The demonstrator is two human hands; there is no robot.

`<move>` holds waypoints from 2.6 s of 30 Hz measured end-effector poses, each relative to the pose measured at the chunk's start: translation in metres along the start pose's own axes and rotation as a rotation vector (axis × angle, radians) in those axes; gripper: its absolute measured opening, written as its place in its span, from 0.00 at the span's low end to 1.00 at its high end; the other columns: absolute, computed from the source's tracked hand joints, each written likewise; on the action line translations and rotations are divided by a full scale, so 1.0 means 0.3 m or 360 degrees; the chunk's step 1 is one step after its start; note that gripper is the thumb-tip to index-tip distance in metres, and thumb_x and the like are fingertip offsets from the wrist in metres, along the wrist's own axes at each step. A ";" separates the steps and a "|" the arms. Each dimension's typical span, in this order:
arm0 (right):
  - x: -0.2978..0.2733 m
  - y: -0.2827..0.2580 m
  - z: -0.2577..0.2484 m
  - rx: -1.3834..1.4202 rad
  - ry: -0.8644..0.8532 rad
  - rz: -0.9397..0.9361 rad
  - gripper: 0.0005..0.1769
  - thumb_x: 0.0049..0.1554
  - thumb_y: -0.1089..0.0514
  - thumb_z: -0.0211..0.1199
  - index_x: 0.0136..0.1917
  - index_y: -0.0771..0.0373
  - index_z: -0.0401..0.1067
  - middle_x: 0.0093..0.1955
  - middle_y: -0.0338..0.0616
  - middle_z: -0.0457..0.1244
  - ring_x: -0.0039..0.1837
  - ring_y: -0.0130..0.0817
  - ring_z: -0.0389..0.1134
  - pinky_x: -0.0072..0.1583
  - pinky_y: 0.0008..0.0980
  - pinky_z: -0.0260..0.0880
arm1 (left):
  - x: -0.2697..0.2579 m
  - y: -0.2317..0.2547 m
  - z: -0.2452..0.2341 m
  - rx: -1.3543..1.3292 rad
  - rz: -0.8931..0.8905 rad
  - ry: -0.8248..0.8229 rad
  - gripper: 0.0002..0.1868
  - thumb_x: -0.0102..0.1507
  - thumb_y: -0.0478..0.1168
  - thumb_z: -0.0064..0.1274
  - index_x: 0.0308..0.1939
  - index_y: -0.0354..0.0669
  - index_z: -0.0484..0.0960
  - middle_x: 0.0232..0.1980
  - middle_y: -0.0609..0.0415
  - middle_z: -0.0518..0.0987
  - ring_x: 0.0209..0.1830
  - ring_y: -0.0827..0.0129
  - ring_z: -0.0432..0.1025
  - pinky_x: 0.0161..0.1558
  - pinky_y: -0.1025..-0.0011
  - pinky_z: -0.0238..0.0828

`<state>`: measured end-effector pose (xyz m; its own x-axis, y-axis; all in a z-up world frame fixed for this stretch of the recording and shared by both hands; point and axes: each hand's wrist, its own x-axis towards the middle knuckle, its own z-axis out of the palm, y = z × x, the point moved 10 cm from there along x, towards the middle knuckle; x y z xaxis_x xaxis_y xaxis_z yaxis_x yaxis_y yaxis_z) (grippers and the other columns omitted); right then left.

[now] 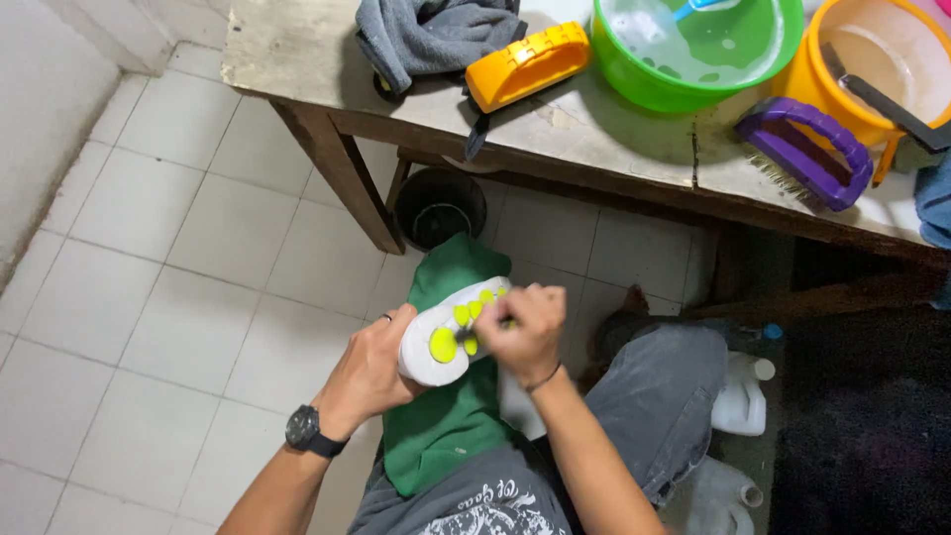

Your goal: The person sits on the floor and scrubs the sole of a white shoe with yellow circular pads using a small brush. They repeatedly dip the brush into a green bowl of soapy water on a nearby table to wet it before continuing to scrub the shoe's sole.

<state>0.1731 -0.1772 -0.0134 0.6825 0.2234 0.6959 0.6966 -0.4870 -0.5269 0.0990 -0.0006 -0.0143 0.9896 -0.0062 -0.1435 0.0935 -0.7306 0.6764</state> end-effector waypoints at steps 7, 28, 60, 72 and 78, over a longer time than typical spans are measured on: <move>-0.030 -0.101 0.011 0.0252 0.0020 0.0101 0.18 0.43 0.57 0.70 0.25 0.48 0.60 0.22 0.32 0.57 0.29 0.35 0.60 0.50 0.32 0.62 | 0.009 -0.029 0.013 0.0087 0.0048 -0.0010 0.27 0.46 0.44 0.67 0.44 0.45 0.71 0.33 0.40 0.78 0.39 0.37 0.79 0.40 0.46 0.77; -0.140 0.330 0.035 -0.0157 0.0008 0.0602 0.12 0.44 0.58 0.69 0.25 0.53 0.67 0.22 0.38 0.62 0.30 0.46 0.68 0.41 0.35 0.65 | 0.006 -0.068 -0.015 -0.0093 -0.0075 -0.0011 0.31 0.44 0.50 0.73 0.42 0.43 0.73 0.32 0.39 0.80 0.38 0.42 0.80 0.42 0.50 0.78; -0.093 0.167 0.053 -0.0111 0.0016 0.0586 0.11 0.44 0.60 0.67 0.26 0.51 0.66 0.23 0.37 0.63 0.33 0.44 0.70 0.42 0.35 0.66 | -0.015 -0.081 0.008 0.0269 0.0132 -0.0001 0.27 0.47 0.56 0.64 0.41 0.49 0.70 0.30 0.49 0.74 0.32 0.48 0.79 0.35 0.53 0.80; -0.203 0.413 0.106 -0.0200 -0.0176 0.1260 0.10 0.47 0.51 0.65 0.28 0.54 0.71 0.25 0.45 0.63 0.38 0.58 0.70 0.44 0.45 0.67 | -0.015 -0.134 -0.005 0.0245 0.0184 0.0009 0.23 0.45 0.53 0.61 0.38 0.52 0.72 0.29 0.54 0.69 0.29 0.53 0.77 0.32 0.59 0.79; -0.183 0.422 0.113 -0.0262 -0.0123 0.1149 0.13 0.47 0.50 0.66 0.26 0.52 0.68 0.25 0.46 0.64 0.39 0.56 0.70 0.42 0.44 0.67 | -0.018 -0.117 -0.002 0.0281 0.0207 -0.0005 0.21 0.48 0.53 0.58 0.39 0.52 0.72 0.29 0.55 0.68 0.27 0.56 0.76 0.32 0.62 0.80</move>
<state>0.2314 -0.2224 -0.1349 0.9757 -0.1442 0.1648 0.0311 -0.6538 -0.7561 0.0904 0.0255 -0.0369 0.9918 -0.1101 -0.0655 -0.0559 -0.8316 0.5525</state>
